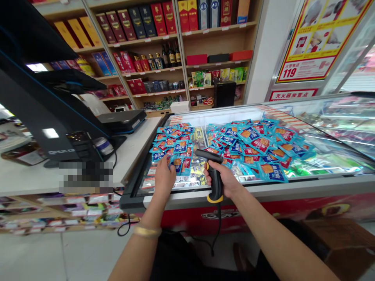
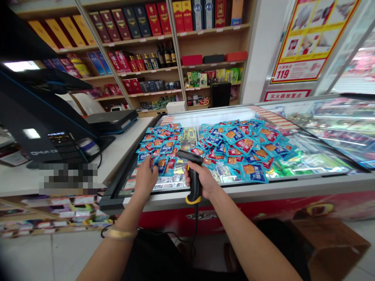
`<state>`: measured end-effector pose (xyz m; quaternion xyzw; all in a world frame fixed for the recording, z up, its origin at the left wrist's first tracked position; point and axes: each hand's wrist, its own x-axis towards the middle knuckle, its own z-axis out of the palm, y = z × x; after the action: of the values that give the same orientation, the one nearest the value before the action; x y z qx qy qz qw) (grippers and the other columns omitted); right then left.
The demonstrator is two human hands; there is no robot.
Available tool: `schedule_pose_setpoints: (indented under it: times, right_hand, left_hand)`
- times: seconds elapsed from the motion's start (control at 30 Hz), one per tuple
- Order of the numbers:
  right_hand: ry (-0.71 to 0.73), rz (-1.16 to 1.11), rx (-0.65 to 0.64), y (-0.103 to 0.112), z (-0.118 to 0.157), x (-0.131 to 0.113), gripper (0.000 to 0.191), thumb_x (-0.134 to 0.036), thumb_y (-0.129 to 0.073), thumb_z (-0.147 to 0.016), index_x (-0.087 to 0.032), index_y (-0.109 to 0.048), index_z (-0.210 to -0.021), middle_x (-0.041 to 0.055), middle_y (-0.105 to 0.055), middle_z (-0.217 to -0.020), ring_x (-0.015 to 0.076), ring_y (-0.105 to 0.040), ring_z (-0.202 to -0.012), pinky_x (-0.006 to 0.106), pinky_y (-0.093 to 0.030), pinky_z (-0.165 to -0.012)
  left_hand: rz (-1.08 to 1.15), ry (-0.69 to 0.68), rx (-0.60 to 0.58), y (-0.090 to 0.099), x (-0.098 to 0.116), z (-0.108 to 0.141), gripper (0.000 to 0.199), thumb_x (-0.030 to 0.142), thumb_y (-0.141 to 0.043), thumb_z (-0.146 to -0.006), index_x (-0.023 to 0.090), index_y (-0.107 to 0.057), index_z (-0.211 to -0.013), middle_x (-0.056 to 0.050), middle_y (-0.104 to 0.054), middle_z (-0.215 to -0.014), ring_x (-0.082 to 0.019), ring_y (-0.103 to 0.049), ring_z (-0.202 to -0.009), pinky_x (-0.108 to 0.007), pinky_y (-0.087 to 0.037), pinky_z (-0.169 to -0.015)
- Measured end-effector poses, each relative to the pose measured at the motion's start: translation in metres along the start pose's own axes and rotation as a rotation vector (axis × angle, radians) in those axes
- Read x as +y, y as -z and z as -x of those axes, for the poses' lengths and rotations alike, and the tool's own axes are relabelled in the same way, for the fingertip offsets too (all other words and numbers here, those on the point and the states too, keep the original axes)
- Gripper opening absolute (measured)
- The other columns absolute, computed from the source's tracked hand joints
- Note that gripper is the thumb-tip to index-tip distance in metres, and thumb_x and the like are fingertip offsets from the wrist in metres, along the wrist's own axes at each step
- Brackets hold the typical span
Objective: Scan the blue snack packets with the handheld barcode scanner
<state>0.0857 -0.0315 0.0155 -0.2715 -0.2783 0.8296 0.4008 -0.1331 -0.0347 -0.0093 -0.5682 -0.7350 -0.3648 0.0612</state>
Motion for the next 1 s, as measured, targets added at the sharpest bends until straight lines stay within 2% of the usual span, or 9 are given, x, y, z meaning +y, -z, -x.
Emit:
schedule_pose_setpoints:
  times: [0.17,0.23,0.37,0.43,0.57,0.7,0.83,0.93,1.0]
  right_hand:
    - [-0.002,0.025,0.001,0.002,-0.002,0.001,0.026,-0.038,-0.072,-0.073,-0.015,-0.062,-0.077,-0.0016,-0.058,-0.06,0.007,-0.049,-0.044,0.019,-0.043,-0.041]
    - [-0.004,0.033,0.006,0.001,-0.001,0.001,0.027,-0.039,-0.073,-0.072,-0.014,-0.061,-0.077,-0.0015,-0.059,-0.06,0.0071,-0.05,-0.044,0.019,-0.043,-0.042]
    - [-0.007,0.044,0.006,0.001,0.0,0.001,0.027,-0.038,-0.074,-0.071,-0.014,-0.062,-0.079,-0.0015,-0.059,-0.06,0.0072,-0.05,-0.044,0.019,-0.042,-0.042]
    - [-0.002,0.055,0.005,0.0,0.001,0.002,0.027,-0.037,-0.074,-0.071,-0.014,-0.062,-0.079,-0.0014,-0.058,-0.06,0.0073,-0.05,-0.044,0.019,-0.042,-0.042]
    - [0.009,0.089,-0.008,0.001,0.001,0.002,0.025,-0.037,-0.072,-0.072,-0.015,-0.062,-0.079,-0.0012,-0.057,-0.058,0.0081,-0.05,-0.044,0.02,-0.043,-0.042]
    - [0.014,0.107,-0.019,0.001,0.0,0.003,0.026,-0.037,-0.073,-0.072,-0.015,-0.062,-0.079,-0.001,-0.057,-0.058,0.0082,-0.05,-0.044,0.021,-0.043,-0.042]
    - [0.013,0.109,-0.028,0.001,0.002,0.003,0.027,-0.038,-0.074,-0.071,-0.015,-0.062,-0.078,-0.0011,-0.058,-0.059,0.0079,-0.05,-0.044,0.02,-0.043,-0.042]
    - [0.017,0.113,-0.036,0.0,0.003,0.003,0.027,-0.039,-0.074,-0.07,-0.015,-0.062,-0.078,-0.0013,-0.057,-0.059,0.0078,-0.05,-0.044,0.02,-0.043,-0.041]
    - [0.022,0.113,-0.034,0.0,0.003,0.003,0.027,-0.038,-0.074,-0.07,-0.015,-0.062,-0.078,-0.0012,-0.057,-0.059,0.0078,-0.05,-0.044,0.02,-0.044,-0.041]
  left_hand:
    - [0.157,0.126,0.239,0.007,0.004,-0.001,0.029,0.029,-0.048,-0.085,0.016,-0.065,-0.104,-0.011,-0.071,-0.095,-0.026,-0.066,-0.093,-0.04,-0.05,-0.088]
    - [0.308,0.143,0.304,0.009,0.007,0.0,0.028,0.034,-0.048,-0.086,0.017,-0.064,-0.101,-0.008,-0.071,-0.091,-0.022,-0.067,-0.089,-0.036,-0.052,-0.084]
    - [0.709,0.204,0.231,0.011,0.012,0.002,0.035,0.043,-0.048,-0.086,0.016,-0.058,-0.107,-0.006,-0.068,-0.093,-0.017,-0.067,-0.073,-0.029,-0.057,-0.064]
    - [0.781,0.221,0.179,0.011,0.014,0.002,0.036,0.042,-0.053,-0.082,0.016,-0.057,-0.107,-0.006,-0.068,-0.095,-0.016,-0.067,-0.069,-0.03,-0.058,-0.058]
    - [0.732,0.25,0.132,0.01,0.014,0.0,0.039,0.031,-0.066,-0.071,0.016,-0.058,-0.106,-0.005,-0.069,-0.087,-0.017,-0.068,-0.067,-0.031,-0.059,-0.064]
    - [0.725,0.246,0.142,0.009,0.013,-0.001,0.046,0.028,-0.07,-0.065,0.016,-0.055,-0.107,-0.004,-0.071,-0.083,-0.018,-0.07,-0.076,-0.03,-0.058,-0.072]
    - [0.704,0.212,0.137,0.008,0.01,0.0,0.045,0.032,-0.068,-0.066,0.016,-0.053,-0.105,-0.004,-0.071,-0.083,-0.018,-0.07,-0.078,-0.03,-0.056,-0.073]
    - [0.536,0.121,0.118,0.008,0.007,0.0,0.028,0.036,-0.061,-0.074,0.016,-0.058,-0.093,-0.005,-0.07,-0.085,-0.018,-0.067,-0.082,-0.031,-0.053,-0.08]
    - [0.435,0.049,0.107,0.007,0.005,0.0,0.024,0.037,-0.055,-0.079,0.017,-0.06,-0.092,-0.005,-0.07,-0.089,-0.019,-0.065,-0.086,-0.032,-0.051,-0.083]
